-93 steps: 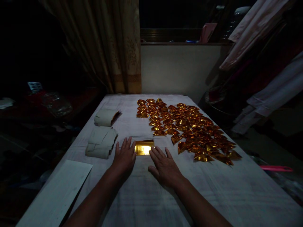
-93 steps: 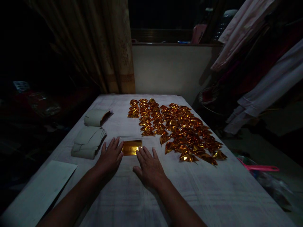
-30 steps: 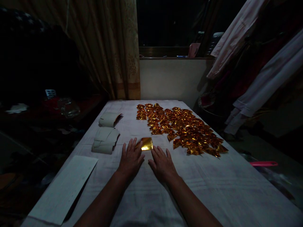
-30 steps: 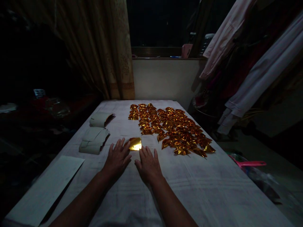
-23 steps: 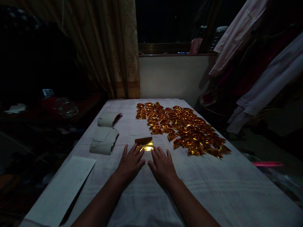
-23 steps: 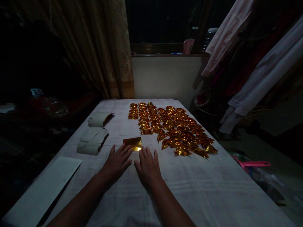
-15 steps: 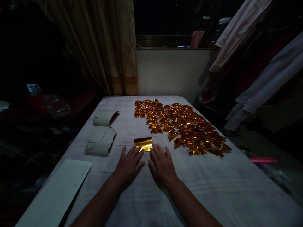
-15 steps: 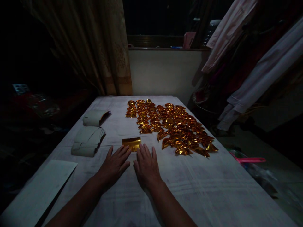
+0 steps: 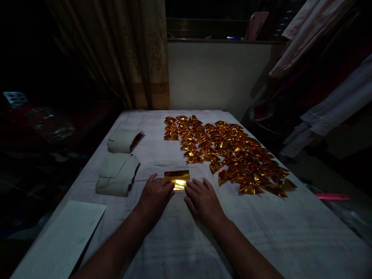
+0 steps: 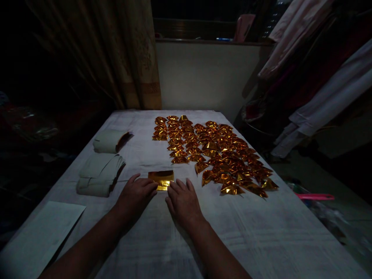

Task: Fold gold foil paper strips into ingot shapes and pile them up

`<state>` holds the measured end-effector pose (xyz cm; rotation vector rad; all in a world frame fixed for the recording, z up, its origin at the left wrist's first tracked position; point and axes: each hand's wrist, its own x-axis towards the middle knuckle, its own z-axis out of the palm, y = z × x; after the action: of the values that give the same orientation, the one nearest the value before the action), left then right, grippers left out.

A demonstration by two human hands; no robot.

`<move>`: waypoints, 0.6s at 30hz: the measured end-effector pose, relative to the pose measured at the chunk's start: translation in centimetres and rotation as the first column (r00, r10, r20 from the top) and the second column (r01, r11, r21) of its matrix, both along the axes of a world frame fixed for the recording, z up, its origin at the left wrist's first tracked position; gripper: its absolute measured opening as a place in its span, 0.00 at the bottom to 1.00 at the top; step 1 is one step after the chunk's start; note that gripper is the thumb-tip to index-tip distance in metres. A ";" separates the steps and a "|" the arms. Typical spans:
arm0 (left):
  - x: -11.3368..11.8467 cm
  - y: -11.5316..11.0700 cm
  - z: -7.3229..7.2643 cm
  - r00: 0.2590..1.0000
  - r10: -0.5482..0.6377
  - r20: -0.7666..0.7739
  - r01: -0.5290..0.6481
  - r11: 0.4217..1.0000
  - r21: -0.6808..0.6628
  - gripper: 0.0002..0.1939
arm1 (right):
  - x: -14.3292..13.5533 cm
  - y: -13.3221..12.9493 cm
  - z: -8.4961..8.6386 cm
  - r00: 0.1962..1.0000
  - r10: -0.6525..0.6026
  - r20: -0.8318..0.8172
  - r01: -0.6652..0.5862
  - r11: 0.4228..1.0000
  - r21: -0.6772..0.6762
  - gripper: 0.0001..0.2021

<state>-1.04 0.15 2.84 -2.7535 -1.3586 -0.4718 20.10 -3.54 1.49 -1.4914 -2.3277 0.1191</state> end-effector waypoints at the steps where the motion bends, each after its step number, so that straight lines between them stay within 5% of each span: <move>1: 0.1 0.2 0.1 1.000 -0.017 -0.026 0.017 1.000 0.021 0.04 | 0.0 0.3 0.2 1.000 -0.001 -0.006 0.001 1.000 0.003 0.12; 11: -0.1 0.1 -0.8 0.998 -0.053 0.022 0.050 0.989 0.139 0.13 | 0.3 2.5 -0.8 0.994 0.006 -0.110 0.003 0.997 0.080 0.07; 18: -1.1 0.5 -0.7 0.974 0.080 0.211 -0.069 0.996 -0.059 0.11 | 0.5 2.8 -1.1 0.971 -0.102 -0.214 0.106 0.994 0.009 0.06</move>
<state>-2.12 0.61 2.10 -2.7460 -1.5329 -0.7570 20.59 -0.74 0.43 -1.5076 -2.0718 0.2161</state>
